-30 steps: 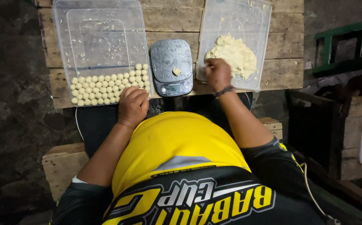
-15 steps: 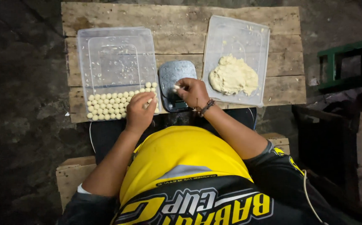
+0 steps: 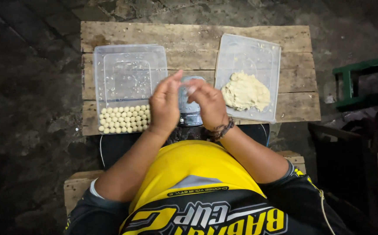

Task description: The person repeatedly pinches off small pieces of dough from a larger mass, weighs each piece on a digital scale, and rolls it into a ball between their palms. The finished dough balls are placed into a clear plastic container. The process is repeated continuously.

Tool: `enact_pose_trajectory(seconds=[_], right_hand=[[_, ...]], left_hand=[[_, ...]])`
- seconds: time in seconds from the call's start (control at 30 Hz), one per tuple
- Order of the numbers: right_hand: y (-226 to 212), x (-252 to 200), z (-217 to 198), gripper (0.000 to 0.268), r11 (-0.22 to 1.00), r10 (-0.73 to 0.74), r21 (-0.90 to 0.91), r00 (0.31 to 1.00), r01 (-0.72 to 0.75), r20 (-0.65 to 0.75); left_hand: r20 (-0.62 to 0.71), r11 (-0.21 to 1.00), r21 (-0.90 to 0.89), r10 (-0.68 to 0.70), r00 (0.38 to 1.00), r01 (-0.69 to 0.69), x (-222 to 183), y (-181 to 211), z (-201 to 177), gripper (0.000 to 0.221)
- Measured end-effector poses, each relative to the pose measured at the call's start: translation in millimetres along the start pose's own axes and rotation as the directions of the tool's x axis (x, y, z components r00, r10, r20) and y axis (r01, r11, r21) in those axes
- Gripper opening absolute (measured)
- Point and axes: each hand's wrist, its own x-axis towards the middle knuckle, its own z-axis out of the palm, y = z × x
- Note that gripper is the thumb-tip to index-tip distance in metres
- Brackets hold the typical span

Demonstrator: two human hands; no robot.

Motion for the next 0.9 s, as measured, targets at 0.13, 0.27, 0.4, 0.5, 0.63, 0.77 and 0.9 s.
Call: enact_pose_trajectory(seconds=[0.13,0.27,0.4,0.5,0.63,0.77,0.9], right_hand=[[-5,-2,4,0.041,0.892,0.162,0.439,0.983,-0.108,-0.088],[-38,-12,12,0.055,0.703,0.159,0.693,0.985,-0.160,0.066],[-58,-12,18,0.077,0.489,0.151,0.828,0.961,-0.275,0.231],[-22,-2,68,0.088,0.633,-0.243,0.748,0.969,0.200,-0.053],[19,-45,-9,0.078,0.484,0.204,0.838,0.964,-0.252,0.172],[-53,-10,20,0.096,0.620,0.186,0.736,0.962,-0.272,0.199],[-32,-30,13,0.082,0.646,0.120,0.709,0.955,-0.282,0.271]], left_hand=[[0.375,0.771,0.350,0.405,0.834,-0.531,-12,4,32,0.040],[0.474,0.580,0.507,0.430,0.768,-0.638,-5,18,29,0.064],[0.544,0.437,0.506,0.508,0.668,-0.744,-24,14,38,0.084],[0.573,0.443,0.523,0.450,0.685,-0.729,-17,24,35,0.095],[0.485,0.398,0.634,0.463,0.742,-0.663,7,30,23,0.087],[0.563,0.491,0.471,0.473,0.678,-0.733,-33,18,43,0.106],[0.510,0.504,0.605,0.350,0.786,-0.617,-15,28,28,0.073]])
